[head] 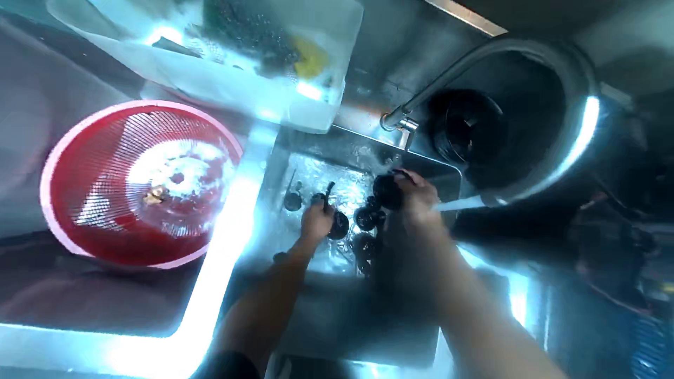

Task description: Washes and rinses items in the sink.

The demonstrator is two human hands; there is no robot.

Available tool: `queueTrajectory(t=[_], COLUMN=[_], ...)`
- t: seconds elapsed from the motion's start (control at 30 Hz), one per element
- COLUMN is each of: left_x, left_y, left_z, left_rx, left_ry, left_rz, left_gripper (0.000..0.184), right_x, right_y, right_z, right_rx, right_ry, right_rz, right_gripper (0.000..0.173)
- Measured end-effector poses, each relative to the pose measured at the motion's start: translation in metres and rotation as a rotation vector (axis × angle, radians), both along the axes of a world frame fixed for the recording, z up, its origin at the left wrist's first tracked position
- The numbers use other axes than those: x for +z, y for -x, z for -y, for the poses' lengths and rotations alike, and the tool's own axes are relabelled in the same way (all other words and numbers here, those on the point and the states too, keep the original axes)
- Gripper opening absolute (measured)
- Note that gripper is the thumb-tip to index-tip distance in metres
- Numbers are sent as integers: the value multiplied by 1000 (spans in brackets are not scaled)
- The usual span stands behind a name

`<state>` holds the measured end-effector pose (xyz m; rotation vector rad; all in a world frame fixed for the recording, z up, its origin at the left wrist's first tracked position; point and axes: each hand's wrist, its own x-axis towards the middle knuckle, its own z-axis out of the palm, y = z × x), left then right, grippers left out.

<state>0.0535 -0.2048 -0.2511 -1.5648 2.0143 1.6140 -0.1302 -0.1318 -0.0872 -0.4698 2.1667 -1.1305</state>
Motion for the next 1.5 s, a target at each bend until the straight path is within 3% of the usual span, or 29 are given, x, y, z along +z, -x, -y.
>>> queueTrajectory(t=[0.07,0.2,0.33,0.4,0.5,0.6,0.7,0.77,0.87,0.97,1.0,1.07,1.13,1.2,1.27,1.33,1.37,1.43,1.5], left_x=[-5,19,3,-3,10,65,97,119,150,174,181,194,210,226,240,253,256,256,252], left_y=[-3,-3,-1,19,55,74,84,86,84,77,74,70,67,65,63,55,49,44,46], left_z=[-29,-49,-52,-56,-53,-52,-55,-57,-66,-77,-80,-88,-95,-99,-96,-91,-88,-78,-68], left_rx=[-178,-661,-636,-481,2,508,687,761,822,829,821,805,806,794,741,602,494,240,-46], left_ry=[84,63,69,8,-307,-731,-871,-904,-833,-799,-822,-812,-780,-753,-686,-549,-439,-184,81], left_rz=[-13,121,163,156,-26,-307,-492,-566,-633,-680,-710,-761,-773,-777,-785,-782,-759,-659,-496], left_gripper=[38,31,26,34,45,51,46,41,37,37,40,44,43,42,45,48,49,44,40], right_x=[12,16,20,22,26,53,117,178,288,405,437,485,509,502,463,381,330,237,163], right_y=[-7,-16,-23,-27,-29,-34,-35,-28,-4,8,14,20,20,14,1,-11,-19,-30,-35], right_z=[10,-8,-46,-67,-102,-125,-141,-146,-144,-124,-112,-84,-61,-58,-73,-90,-97,-100,-89], right_rx=[218,178,-127,-171,-74,-36,55,108,200,148,126,123,231,356,352,221,153,91,-15], right_ry=[-162,-285,-208,-255,-354,-300,-119,145,596,872,899,762,481,467,670,745,610,233,103], right_rz=[-257,-254,-68,-48,-203,-381,-692,-978,-1312,-1705,-1808,-1927,-1771,-1600,-1569,-1367,-1159,-527,168], right_gripper=[29,30,24,28,33,31,34,32,33,42,41,35,56,76,60,41,42,56,66])
